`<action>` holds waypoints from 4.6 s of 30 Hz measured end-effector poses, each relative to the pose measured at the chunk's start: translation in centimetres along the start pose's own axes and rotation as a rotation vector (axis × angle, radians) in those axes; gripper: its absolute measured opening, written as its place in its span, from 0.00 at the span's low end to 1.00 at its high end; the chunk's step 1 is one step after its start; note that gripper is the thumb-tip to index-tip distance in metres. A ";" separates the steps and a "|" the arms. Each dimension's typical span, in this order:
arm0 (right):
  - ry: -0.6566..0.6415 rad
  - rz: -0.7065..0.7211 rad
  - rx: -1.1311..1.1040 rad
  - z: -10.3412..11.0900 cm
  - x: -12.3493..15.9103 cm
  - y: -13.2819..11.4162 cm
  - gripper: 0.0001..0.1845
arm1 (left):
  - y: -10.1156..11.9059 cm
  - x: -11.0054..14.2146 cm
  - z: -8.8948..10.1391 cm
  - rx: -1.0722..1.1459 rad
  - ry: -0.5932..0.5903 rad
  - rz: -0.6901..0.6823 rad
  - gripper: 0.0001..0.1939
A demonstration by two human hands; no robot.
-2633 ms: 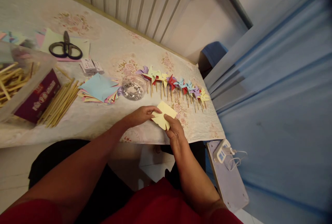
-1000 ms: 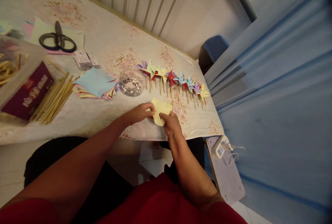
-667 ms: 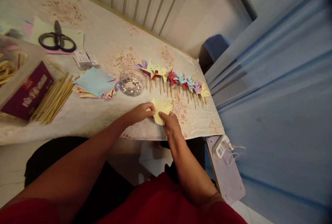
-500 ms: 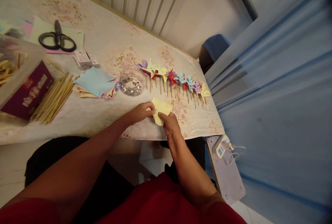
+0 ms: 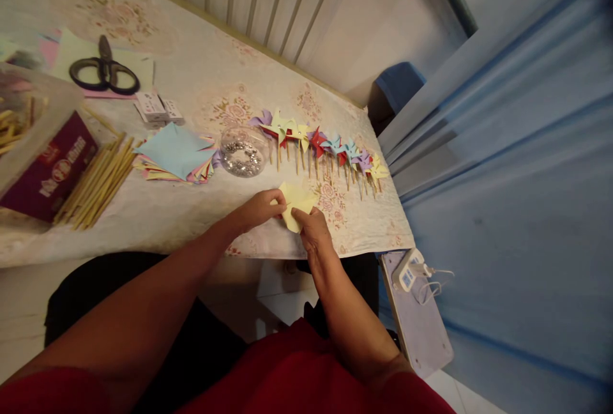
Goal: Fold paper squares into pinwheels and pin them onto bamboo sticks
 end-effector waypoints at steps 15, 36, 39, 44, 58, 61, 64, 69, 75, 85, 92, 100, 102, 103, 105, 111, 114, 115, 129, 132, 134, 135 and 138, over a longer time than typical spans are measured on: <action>-0.013 0.005 -0.030 -0.2 0.1 0.0 0.15 | 0.8 0.1 0.2 -0.032 0.041 -0.009 0.06; 0.062 0.092 0.124 0.7 -0.3 -0.1 0.20 | 0.9 -0.3 0.3 -0.261 0.014 -0.078 0.07; 0.060 0.106 0.148 0.8 -0.5 0.0 0.17 | 1.0 -0.3 0.4 -0.277 0.012 -0.087 0.07; 0.073 0.097 0.168 0.8 -0.5 0.0 0.15 | 1.0 -0.3 0.4 -0.289 0.013 -0.083 0.06; 0.120 0.122 0.154 0.9 -0.4 -0.6 0.18 | 0.8 -0.3 0.6 -0.151 0.100 -0.080 0.07; 0.101 0.134 -0.001 0.6 -0.5 -0.7 0.20 | 0.0 -0.1 0.6 0.202 0.185 -0.022 0.18; 0.134 0.178 -0.107 0.7 -0.6 -1.2 0.21 | -1.2 0.3 0.2 0.519 0.250 0.089 0.26; 0.190 0.199 -0.228 0.9 -0.8 -1.4 0.20 | -2.4 0.9 -1.4 0.797 0.216 0.195 0.22; 0.176 0.180 -0.231 -0.3 -0.4 -1.1 0.21 | -2.5 0.7 -2.4 0.780 0.203 0.146 0.20; 0.130 0.134 -0.223 -2.2 -0.1 -0.5 0.21 | -2.7 0.6 -1.8 0.593 0.275 0.143 0.11; 0.094 0.124 -0.252 -2.6 -0.1 -0.4 0.21 | -3.2 0.6 -2.0 0.711 0.310 0.163 0.08; 0.063 0.100 -0.159 -1.3 0.1 -0.5 0.15 | -2.1 -0.1 -1.1 0.734 0.305 0.064 0.12; 0.140 0.156 -0.046 0.0 0.5 -0.7 0.12 | -1.9 -0.2 -1.1 0.776 0.290 0.048 0.13; 0.201 0.205 0.015 0.8 0.8 -1.0 0.11 | -1.9 -0.2 -1.2 0.792 0.284 0.048 0.13; 0.348 0.326 0.133 2.5 1.9 -1.6 0.10 | -1.9 -0.2 -1.3 0.814 0.284 0.054 0.14; 0.422 0.756 0.564 2.1 5.7 -3.7 0.12 | -1.6 -0.1 -1.3 0.860 0.288 0.036 0.12; 0.292 0.839 0.693 0.4 6.1 -3.6 0.14 | -1.7 -0.3 -1.4 0.851 0.254 0.029 0.11; 0.265 0.834 0.709 0.1 6.0 -3.5 0.14 | -1.7 -0.3 -1.5 0.845 0.244 0.026 0.11; 0.147 0.430 0.407 -0.6 3.4 -2.2 0.12 | -0.9 -0.2 -1.9 0.705 0.149 0.010 0.07; 0.134 0.393 0.343 -0.9 3.4 -2.4 0.13 | -0.8 -0.3 -2.1 0.692 0.116 -0.010 0.07; 0.141 0.361 0.315 -0.9 3.3 -2.4 0.13 | -0.7 -0.3 -2.4 0.691 0.095 -0.007 0.07; 0.152 0.344 0.303 -0.9 3.2 -2.4 0.13 | -0.7 -0.3 -2.4 0.690 0.100 0.001 0.07; 0.188 0.297 0.275 -0.7 2.9 -2.2 0.12 | -0.7 -0.3 -2.1 0.688 0.149 0.019 0.06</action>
Point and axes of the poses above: each hand's wrist, its own x-axis away from the middle knuckle, its own z-axis out of the back of the hand, y = z × x, the point moved 9 cm from there along -x, towards the middle knuckle, and after that the axes turned 7 degrees about -z, right-handed, at the moved point
